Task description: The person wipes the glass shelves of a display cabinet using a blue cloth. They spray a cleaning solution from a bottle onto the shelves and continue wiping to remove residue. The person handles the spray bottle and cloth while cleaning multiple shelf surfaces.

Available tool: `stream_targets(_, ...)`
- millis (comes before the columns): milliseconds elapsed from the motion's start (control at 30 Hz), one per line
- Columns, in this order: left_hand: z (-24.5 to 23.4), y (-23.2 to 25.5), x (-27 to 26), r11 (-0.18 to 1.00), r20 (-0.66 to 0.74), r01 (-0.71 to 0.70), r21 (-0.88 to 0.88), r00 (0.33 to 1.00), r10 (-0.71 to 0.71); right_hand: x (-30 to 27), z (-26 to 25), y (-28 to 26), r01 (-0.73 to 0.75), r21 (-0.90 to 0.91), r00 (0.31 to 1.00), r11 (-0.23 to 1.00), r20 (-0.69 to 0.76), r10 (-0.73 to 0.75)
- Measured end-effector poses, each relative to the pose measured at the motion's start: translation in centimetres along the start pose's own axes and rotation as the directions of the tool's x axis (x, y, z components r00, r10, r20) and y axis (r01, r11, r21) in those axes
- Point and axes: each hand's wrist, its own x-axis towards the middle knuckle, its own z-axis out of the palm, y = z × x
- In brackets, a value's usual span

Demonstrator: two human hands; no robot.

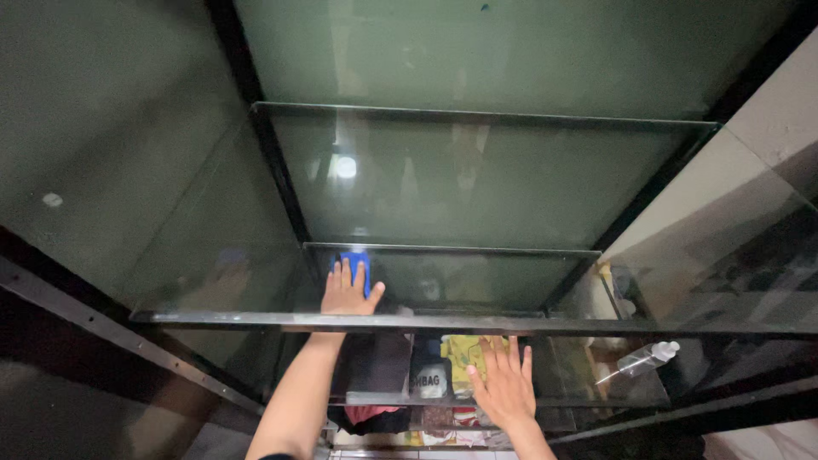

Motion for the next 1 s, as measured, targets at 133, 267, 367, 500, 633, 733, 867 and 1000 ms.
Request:
stream_targets(133, -0.9, -2.7, 3.9, 0.994, 0.075, 0.108, 0.036, 0.991, -0.11, 0.0, -0.5, -0.2, -0.027, 0.019, 0.998, 0.999, 0.049, 0.026)
stream_targets(267, -0.1, -4.8, 5.4, 0.971, 0.044, 0.237, 0.015, 0.97, -0.237, 0.1, -0.9, -0.7, -0.045, 0.015, 0.996, 0.999, 0.077, 0.044)
stream_targets(367, 0.9, -5.2, 4.0, 0.97, -0.055, 0.245, 0.002, 0.968, -0.244, 0.1, -1.2, -0.6, -0.053, -0.003, 0.991, 0.999, 0.12, 0.053)
stream_targets(500, 1.8, -4.9, -0.4, 0.972, -0.196, 0.231, 0.034, 0.956, -0.22, 0.1, -1.2, -0.4, -0.058, 0.009, 0.991, 0.998, 0.125, 0.057)
stream_targets(633, 1.3, -2.9, -5.3, 0.973, -0.223, 0.223, 0.068, 0.953, -0.203, -0.2, -1.1, -0.2, -0.035, 0.031, 0.997, 0.999, 0.065, 0.033)
stream_targets(733, 0.2, -1.2, -8.3, 0.963, -0.078, 0.263, 0.063, 0.963, -0.258, -0.3, -1.1, -0.2, -0.042, 0.029, 0.995, 0.999, 0.094, 0.04)
stream_targets(867, -1.1, 1.2, -8.9, 0.95, -0.034, 0.311, -0.011, 0.95, -0.311, -0.2, -1.1, -0.2, -0.046, 0.025, 0.995, 0.999, 0.092, 0.043)
stream_targets(1000, -0.6, 5.6, -7.0, 0.977, -0.04, 0.211, -0.006, 0.977, -0.211, -0.1, -1.1, -0.4, -0.055, 0.033, 0.995, 0.998, 0.087, 0.052)
